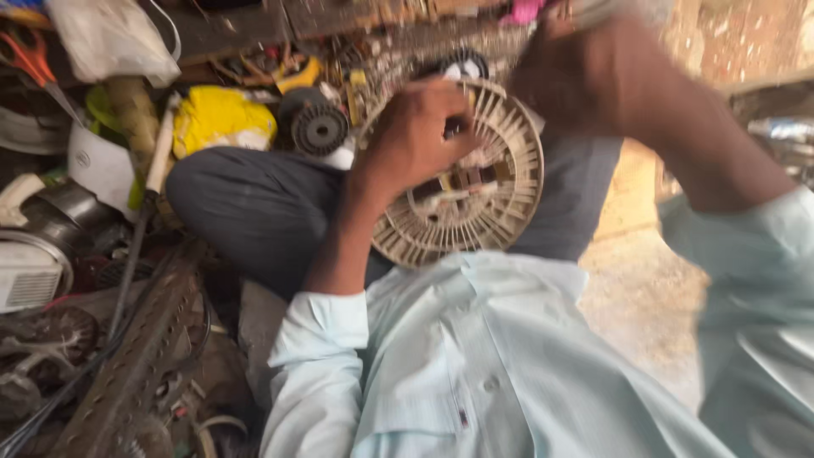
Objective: The person sits on the floor and works on a disassembled electric motor stator. They use a small tool to scrape or clean the copper windings and then use a brush to clean the stator slots. The person repeatedly rotates the stator to access different sections.
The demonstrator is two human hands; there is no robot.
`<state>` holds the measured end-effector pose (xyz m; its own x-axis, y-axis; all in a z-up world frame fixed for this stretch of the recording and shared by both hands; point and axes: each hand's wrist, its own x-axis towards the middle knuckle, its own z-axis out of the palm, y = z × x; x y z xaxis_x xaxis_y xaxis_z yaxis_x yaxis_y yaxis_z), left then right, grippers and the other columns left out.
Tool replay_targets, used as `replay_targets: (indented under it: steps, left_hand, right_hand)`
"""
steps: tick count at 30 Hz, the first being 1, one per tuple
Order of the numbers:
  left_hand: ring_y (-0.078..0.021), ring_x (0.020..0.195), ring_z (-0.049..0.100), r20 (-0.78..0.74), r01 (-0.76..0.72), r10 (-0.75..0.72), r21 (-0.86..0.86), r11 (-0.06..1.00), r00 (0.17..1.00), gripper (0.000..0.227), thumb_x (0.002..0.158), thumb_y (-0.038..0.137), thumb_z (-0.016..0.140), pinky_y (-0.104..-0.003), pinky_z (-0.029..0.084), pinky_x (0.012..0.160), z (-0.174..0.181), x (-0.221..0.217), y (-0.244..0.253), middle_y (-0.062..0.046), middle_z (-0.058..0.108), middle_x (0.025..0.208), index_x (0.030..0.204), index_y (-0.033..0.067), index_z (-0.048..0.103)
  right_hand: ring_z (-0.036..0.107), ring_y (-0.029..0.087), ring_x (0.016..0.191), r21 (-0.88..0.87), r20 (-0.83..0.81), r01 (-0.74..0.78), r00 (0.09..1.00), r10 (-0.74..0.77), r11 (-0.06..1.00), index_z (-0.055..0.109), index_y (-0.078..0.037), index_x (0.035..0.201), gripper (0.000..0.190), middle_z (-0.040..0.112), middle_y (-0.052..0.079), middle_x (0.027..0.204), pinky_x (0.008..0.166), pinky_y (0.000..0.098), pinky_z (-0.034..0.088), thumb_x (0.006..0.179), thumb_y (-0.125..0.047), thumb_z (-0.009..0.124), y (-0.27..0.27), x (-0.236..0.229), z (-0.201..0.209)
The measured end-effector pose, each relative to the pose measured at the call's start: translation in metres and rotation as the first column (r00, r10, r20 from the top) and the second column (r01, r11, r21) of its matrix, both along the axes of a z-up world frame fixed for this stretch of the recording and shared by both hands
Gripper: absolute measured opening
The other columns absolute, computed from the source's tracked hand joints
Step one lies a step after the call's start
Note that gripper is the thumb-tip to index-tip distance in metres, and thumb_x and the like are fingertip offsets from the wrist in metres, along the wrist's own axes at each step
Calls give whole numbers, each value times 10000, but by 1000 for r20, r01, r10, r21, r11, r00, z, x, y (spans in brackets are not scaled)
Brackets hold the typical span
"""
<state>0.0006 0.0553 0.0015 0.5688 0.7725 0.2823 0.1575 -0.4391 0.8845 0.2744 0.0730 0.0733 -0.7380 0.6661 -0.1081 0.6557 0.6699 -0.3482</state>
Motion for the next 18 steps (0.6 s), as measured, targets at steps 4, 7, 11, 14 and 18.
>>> replay_targets:
  steps: [4,7,11,14,18]
  left_hand:
    - [-201,846,672,24,-11,15,-180,984,1000,81,905,143,825,-351,534,786,13,-29,-8,-59,691,850,903,96,759]
    - [-184,833,663,118,-106,118,-107,989,986,85,909,132,817,-337,536,762,37,-31,-78,-57,685,872,931,88,748]
    - [-162,815,651,-87,-200,232,277,940,969,101,913,119,807,-318,538,729,41,-27,-108,-54,677,901,967,77,732]
    - [-145,802,642,129,-378,365,94,921,922,117,917,108,799,-304,540,704,31,-28,-110,-52,671,923,994,68,721]
    - [-152,857,625,287,-400,479,-292,869,830,186,914,135,782,-303,540,718,26,-35,-110,-71,661,1004,1062,66,691]
  right_hand:
    - [639,278,595,-324,148,-322,912,384,889,660,-110,861,95,624,76,721,516,449,511,819,-179,708,-81,-55,28]
    - [648,274,586,-193,-315,-383,896,312,903,694,-70,791,132,636,95,700,505,440,499,831,-175,765,-69,-55,45]
    - [683,259,711,-261,-357,-119,934,18,958,800,-85,983,161,737,107,885,623,384,544,838,-154,791,4,-60,-15]
    - [683,244,735,-201,-328,1,942,-68,980,812,-93,1016,139,745,97,889,648,374,540,889,-145,794,16,-50,-46]
    - [653,251,737,-194,-340,107,925,-169,975,787,-79,1030,111,720,111,896,647,368,485,953,-152,821,9,-14,-41]
